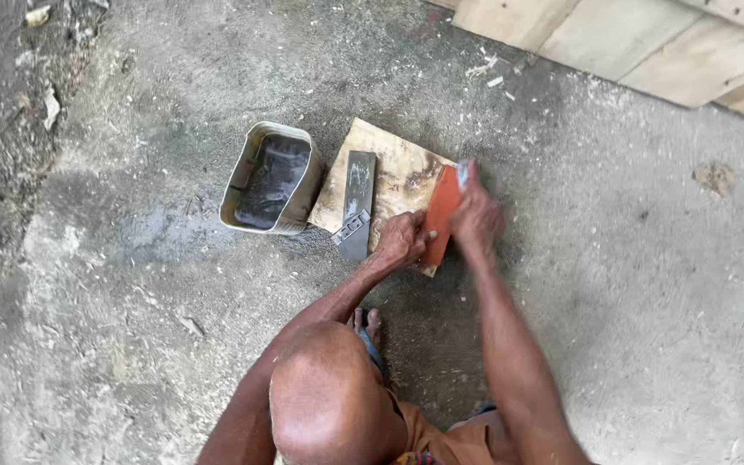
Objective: The person sharpens a small metal tool on a red sharpening stone placed on a wooden board. They repeatedly rub the tool's edge on the stone, occasionally dip it in a nearby container of water, and inspect the edge before continuing.
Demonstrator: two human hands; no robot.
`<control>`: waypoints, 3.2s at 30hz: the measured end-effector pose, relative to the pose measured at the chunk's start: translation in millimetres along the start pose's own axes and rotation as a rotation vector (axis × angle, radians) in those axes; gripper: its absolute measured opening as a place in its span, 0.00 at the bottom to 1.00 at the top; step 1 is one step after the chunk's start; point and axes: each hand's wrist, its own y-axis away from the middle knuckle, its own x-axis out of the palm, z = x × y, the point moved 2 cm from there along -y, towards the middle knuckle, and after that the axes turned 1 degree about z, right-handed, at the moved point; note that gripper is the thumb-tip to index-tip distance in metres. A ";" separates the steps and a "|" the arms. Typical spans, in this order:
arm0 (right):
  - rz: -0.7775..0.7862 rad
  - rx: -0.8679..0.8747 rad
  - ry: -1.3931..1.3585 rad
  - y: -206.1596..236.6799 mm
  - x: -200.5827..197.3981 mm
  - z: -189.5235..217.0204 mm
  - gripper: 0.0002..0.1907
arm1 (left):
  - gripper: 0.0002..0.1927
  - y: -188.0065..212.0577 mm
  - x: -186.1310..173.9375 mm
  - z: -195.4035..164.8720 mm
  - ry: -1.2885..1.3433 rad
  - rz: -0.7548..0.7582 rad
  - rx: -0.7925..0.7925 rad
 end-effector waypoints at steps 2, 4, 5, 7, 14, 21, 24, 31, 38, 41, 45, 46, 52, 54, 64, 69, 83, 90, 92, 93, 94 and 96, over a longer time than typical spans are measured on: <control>0.021 0.018 0.016 -13.1 -1.1 0.6 0.34 | 0.16 -2.1 0.2 0.1 0.004 -0.051 0.085; 0.128 0.123 -0.091 2.0 -0.8 2.9 0.41 | 0.17 -2.3 -0.1 0.6 -0.010 -0.131 0.191; 0.085 0.048 -0.046 13.7 -3.0 7.3 0.39 | 0.16 -3.2 -0.1 2.0 -0.015 -0.140 0.166; 0.029 -0.039 0.013 8.2 -3.2 14.8 0.36 | 0.15 -3.2 -1.0 3.5 -0.013 -0.179 0.179; -0.029 -0.151 -0.161 -1.3 5.1 10.2 0.32 | 0.17 0.6 -11.6 4.2 -0.078 -0.129 0.082; 0.056 -0.180 0.079 -1.5 25.2 -6.7 0.31 | 0.21 19.8 -38.6 -12.1 -0.061 -0.216 0.241; -0.064 -0.316 0.007 4.8 34.3 -11.7 0.29 | 0.21 27.7 -48.1 -19.5 -0.084 -0.247 0.265; 0.041 -0.157 0.100 -14.9 45.1 -12.7 0.33 | 0.21 31.8 -55.8 -26.7 -0.101 -0.234 0.231; -0.058 -0.235 -0.010 11.4 58.0 -5.1 0.37 | 0.21 21.3 -51.1 -15.2 -0.055 -0.163 0.187; 0.049 -0.126 0.100 -11.2 45.9 -11.7 0.39 | 0.21 14.0 -40.0 -8.2 -0.163 -0.180 0.143; -0.084 -0.204 -0.019 1.9 41.1 -8.2 0.41 | 0.20 -2.2 -23.0 3.8 -0.122 -0.110 -0.045; -0.082 -0.162 0.008 9.2 41.1 -8.4 0.41 | 0.20 -3.7 -17.4 6.7 -0.072 -0.153 -0.068; -0.002 -0.020 0.023 -3.8 29.5 -16.4 0.27 | 0.13 -1.3 4.5 20.4 -0.107 -0.202 0.251; -0.109 -0.149 -0.060 0.9 23.9 -13.0 0.30 | 0.14 -0.2 3.6 20.8 -0.133 -0.223 0.278; 0.033 -0.013 0.002 6.4 25.6 -22.3 0.30 | 0.16 11.5 -10.5 -4.0 0.035 -0.069 0.166; -0.017 -0.067 0.022 22.9 23.7 -17.7 0.30 | 0.13 4.4 -4.4 3.8 -0.031 -0.139 0.229; 0.041 0.049 0.056 -5.3 31.2 -28.7 0.22 | 0.15 14.3 -10.0 -4.1 0.083 -0.006 -0.011; 0.077 -0.037 0.027 21.6 26.0 -18.2 0.37 | 0.16 1.8 -2.8 8.9 -0.100 -0.136 0.256; 0.060 0.000 0.120 8.8 28.0 -21.6 0.35 | 0.16 3.2 1.6 15.2 -0.075 -0.052 0.192; 0.036 0.040 0.099 10.9 27.4 -23.7 0.34 | 0.16 5.0 2.8 15.5 -0.058 -0.052 0.233; 0.002 0.036 0.075 8.8 26.9 -23.9 0.33 | 0.16 5.5 2.0 14.7 -0.038 -0.097 0.276; 0.009 -0.009 -0.001 10.8 27.3 -20.3 0.32 | 0.15 6.8 -0.8 12.9 0.010 -0.162 0.274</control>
